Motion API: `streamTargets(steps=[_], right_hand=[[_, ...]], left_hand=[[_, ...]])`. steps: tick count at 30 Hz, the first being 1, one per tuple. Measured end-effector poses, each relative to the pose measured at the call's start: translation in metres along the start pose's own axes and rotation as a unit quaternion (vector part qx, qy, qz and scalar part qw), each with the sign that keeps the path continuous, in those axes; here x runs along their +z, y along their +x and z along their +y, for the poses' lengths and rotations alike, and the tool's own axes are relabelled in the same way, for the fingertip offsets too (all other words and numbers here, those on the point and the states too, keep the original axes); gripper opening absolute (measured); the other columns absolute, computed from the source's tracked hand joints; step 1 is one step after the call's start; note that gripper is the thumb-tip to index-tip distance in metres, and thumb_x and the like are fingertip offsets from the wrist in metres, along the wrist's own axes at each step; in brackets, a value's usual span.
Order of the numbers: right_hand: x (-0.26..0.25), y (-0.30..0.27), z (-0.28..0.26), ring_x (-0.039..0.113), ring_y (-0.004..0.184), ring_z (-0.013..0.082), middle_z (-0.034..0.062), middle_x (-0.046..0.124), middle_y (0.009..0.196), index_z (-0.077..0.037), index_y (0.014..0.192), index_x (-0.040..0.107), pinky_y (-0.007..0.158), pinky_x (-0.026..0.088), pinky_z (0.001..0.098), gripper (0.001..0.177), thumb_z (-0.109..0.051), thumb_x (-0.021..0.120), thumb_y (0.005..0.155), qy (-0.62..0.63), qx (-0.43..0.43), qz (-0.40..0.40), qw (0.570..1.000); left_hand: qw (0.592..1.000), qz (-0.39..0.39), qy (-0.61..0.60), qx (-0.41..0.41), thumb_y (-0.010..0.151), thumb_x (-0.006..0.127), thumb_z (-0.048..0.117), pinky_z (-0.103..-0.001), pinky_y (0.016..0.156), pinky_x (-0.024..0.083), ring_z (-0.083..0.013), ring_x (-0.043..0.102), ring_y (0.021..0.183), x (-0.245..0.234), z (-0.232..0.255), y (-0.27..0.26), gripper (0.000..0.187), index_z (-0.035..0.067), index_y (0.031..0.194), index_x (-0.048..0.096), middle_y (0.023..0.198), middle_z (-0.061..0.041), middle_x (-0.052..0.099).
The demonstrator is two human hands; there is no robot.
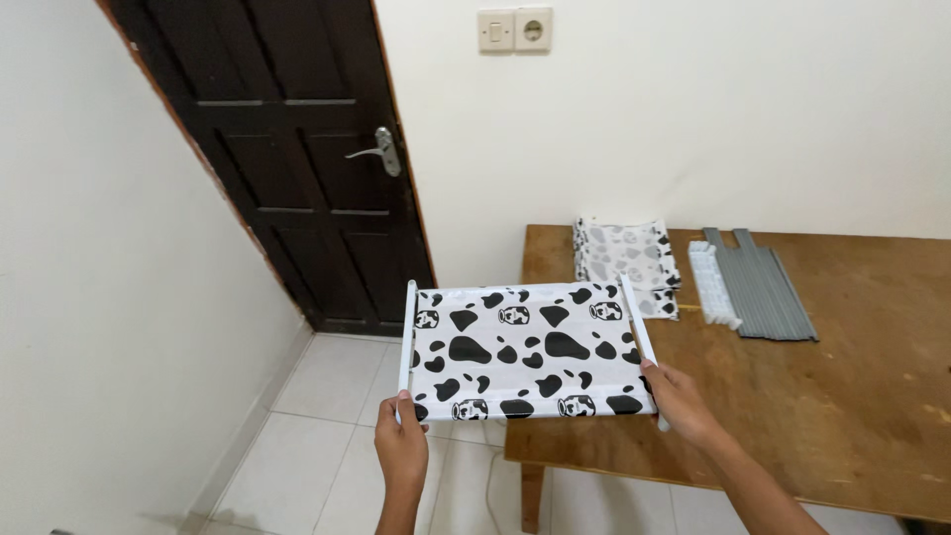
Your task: The person disassembles a small fabric-covered storage unit by removing the top panel and then detaching the metal rods from the fabric frame. The components are placed on a wooden table.
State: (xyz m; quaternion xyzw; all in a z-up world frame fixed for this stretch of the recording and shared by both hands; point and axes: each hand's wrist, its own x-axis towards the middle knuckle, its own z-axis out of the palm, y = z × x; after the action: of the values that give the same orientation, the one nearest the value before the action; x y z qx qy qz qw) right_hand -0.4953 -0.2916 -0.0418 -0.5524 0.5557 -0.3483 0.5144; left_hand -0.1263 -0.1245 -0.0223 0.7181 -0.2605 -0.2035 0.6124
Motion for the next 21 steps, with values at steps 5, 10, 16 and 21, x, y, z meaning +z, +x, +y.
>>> streamTargets(steps=[5, 10, 16, 21], right_hand=[[-0.081, 0.012, 0.052, 0.053, 0.055, 0.0178, 0.0064, 0.055, 0.066, -0.002, 0.095, 0.069, 0.049, 0.046, 0.0343, 0.048, -0.044, 0.047, 0.103, -0.007, 0.074, 0.041, 0.996], [-0.142, 0.030, 0.094, 0.052, 0.053, 0.0194, 0.0058, 0.053, 0.067, -0.001, 0.098, 0.068, 0.048, 0.048, 0.0361, 0.047, -0.043, 0.049, 0.103, 0.032, 0.076, 0.045, 0.996], [-0.175, 0.046, 0.130, 0.051, 0.054, 0.0176, 0.0058, 0.053, 0.068, -0.004, 0.105, 0.067, 0.049, 0.046, 0.0348, 0.041, -0.040, 0.049, 0.102, 0.050, 0.095, 0.056, 0.993], [-0.185, 0.070, 0.143, 0.052, 0.054, 0.0188, 0.0067, 0.055, 0.068, -0.001, 0.105, 0.063, 0.049, 0.046, 0.0361, 0.043, -0.040, 0.046, 0.104, 0.030, 0.094, 0.052, 0.994]], left_hand=[[0.997, -0.058, 0.035, -0.036, 0.103, 0.046, 0.042, -0.035, 0.062, 0.050, -0.0193, 0.060, 0.062, 0.083, -0.008, -0.028, 0.045, 0.000, 0.103, 0.064, 0.071, -0.014, 0.064], [0.995, -0.078, 0.061, -0.017, 0.103, 0.046, 0.042, -0.038, 0.066, 0.049, -0.0235, 0.060, 0.068, 0.149, -0.017, -0.049, 0.045, 0.001, 0.104, 0.065, 0.075, -0.016, 0.065], [0.987, -0.127, 0.097, -0.030, 0.104, 0.041, 0.043, -0.043, 0.078, 0.053, -0.0313, 0.070, 0.082, 0.191, -0.028, -0.054, 0.045, 0.003, 0.111, 0.061, 0.087, -0.022, 0.073], [0.975, -0.172, 0.135, -0.046, 0.104, 0.039, 0.044, -0.043, 0.086, 0.052, -0.0340, 0.069, 0.091, 0.215, -0.033, -0.046, 0.044, 0.006, 0.117, 0.057, 0.095, -0.021, 0.072]])
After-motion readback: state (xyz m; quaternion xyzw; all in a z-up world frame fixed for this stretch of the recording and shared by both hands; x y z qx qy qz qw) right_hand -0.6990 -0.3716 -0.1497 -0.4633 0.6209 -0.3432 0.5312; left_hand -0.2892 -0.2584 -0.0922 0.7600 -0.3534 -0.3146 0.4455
